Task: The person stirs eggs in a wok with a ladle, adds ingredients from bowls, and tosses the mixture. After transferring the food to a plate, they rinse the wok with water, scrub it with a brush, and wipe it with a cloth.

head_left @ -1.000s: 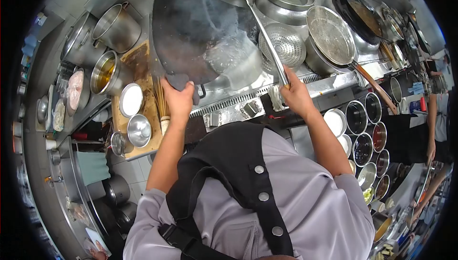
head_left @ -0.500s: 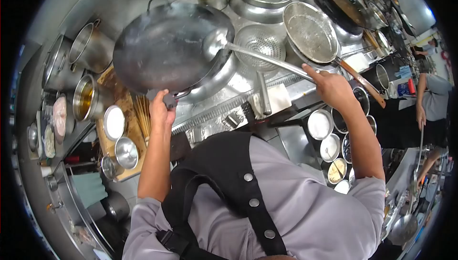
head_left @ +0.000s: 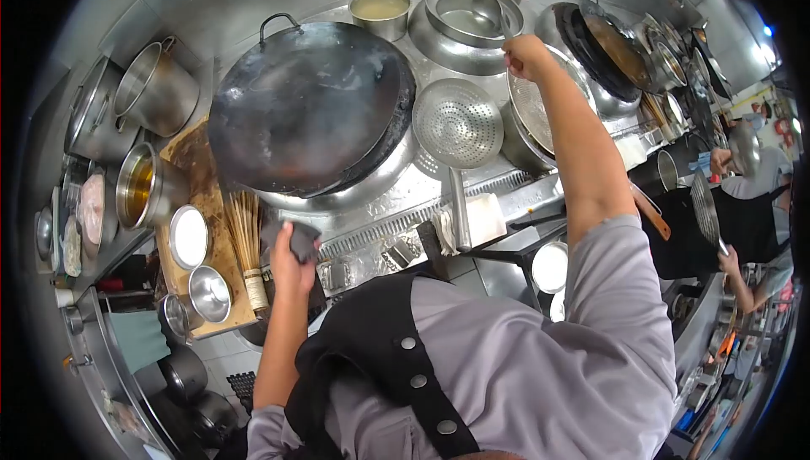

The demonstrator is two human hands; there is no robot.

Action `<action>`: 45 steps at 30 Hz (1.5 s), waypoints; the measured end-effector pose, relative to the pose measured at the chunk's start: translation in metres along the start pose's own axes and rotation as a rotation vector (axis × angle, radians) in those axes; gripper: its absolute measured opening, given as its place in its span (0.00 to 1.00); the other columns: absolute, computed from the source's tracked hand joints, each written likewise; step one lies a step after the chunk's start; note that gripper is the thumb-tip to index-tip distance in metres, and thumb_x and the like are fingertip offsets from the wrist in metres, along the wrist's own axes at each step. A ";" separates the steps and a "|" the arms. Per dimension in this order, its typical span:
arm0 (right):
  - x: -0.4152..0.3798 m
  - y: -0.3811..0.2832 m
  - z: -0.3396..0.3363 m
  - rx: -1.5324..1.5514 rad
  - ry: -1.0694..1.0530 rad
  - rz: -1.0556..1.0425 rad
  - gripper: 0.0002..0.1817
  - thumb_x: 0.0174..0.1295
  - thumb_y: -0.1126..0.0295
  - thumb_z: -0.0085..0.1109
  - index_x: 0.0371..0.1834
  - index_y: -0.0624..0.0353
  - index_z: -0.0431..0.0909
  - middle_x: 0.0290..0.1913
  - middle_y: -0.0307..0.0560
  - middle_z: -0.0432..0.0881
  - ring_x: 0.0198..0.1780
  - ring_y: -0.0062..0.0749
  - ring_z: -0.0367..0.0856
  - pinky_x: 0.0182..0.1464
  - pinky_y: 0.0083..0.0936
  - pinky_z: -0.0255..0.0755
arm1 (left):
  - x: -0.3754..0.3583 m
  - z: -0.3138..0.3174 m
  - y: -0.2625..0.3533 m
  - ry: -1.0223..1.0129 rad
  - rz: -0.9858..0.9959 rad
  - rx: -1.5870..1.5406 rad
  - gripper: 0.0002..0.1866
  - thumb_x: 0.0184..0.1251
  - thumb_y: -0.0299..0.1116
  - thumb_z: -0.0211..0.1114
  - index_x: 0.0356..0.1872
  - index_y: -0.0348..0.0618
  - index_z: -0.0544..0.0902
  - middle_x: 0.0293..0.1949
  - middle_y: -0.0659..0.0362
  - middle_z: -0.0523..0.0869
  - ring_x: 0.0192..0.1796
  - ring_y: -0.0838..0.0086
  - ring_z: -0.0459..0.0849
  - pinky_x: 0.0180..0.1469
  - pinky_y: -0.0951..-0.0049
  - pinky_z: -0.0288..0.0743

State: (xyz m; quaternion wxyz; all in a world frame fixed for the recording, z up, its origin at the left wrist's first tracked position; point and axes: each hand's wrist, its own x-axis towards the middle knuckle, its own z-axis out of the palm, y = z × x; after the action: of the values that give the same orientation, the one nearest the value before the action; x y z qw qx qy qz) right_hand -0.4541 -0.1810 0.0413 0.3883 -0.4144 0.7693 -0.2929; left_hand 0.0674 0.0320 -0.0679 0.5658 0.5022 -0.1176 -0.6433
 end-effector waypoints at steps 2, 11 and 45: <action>-0.002 0.001 -0.002 0.978 -0.069 0.144 0.05 0.65 0.76 0.52 0.31 0.61 0.68 0.20 0.42 0.72 0.20 0.25 0.71 0.20 0.22 0.62 | -0.022 -0.042 -0.004 0.032 -0.012 0.061 0.16 0.68 0.43 0.68 0.48 0.45 0.78 0.41 0.58 0.83 0.42 0.67 0.83 0.42 0.60 0.81; -0.132 -0.012 -0.001 1.692 -0.783 0.101 0.06 0.64 0.77 0.52 0.29 0.62 0.67 0.26 0.38 0.68 0.26 0.22 0.68 0.24 0.18 0.62 | -0.075 -0.124 -0.016 0.149 -0.138 0.094 0.15 0.67 0.38 0.68 0.49 0.43 0.79 0.42 0.57 0.85 0.42 0.67 0.85 0.36 0.63 0.83; -0.325 0.134 0.409 -0.442 -1.154 -0.242 0.27 0.66 0.51 0.62 0.60 0.60 0.77 0.49 0.59 0.84 0.54 0.47 0.82 0.58 0.36 0.73 | -0.053 -0.048 0.123 -0.494 -0.147 -0.501 0.30 0.64 0.49 0.66 0.56 0.34 0.76 0.49 0.45 0.81 0.46 0.52 0.81 0.41 0.63 0.79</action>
State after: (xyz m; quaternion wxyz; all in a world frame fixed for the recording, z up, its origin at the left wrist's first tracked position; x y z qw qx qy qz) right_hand -0.0507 0.1123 -0.1626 0.6102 -0.6602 0.4258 0.1021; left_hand 0.1724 0.0559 0.0247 0.5782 0.1844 -0.0528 -0.7930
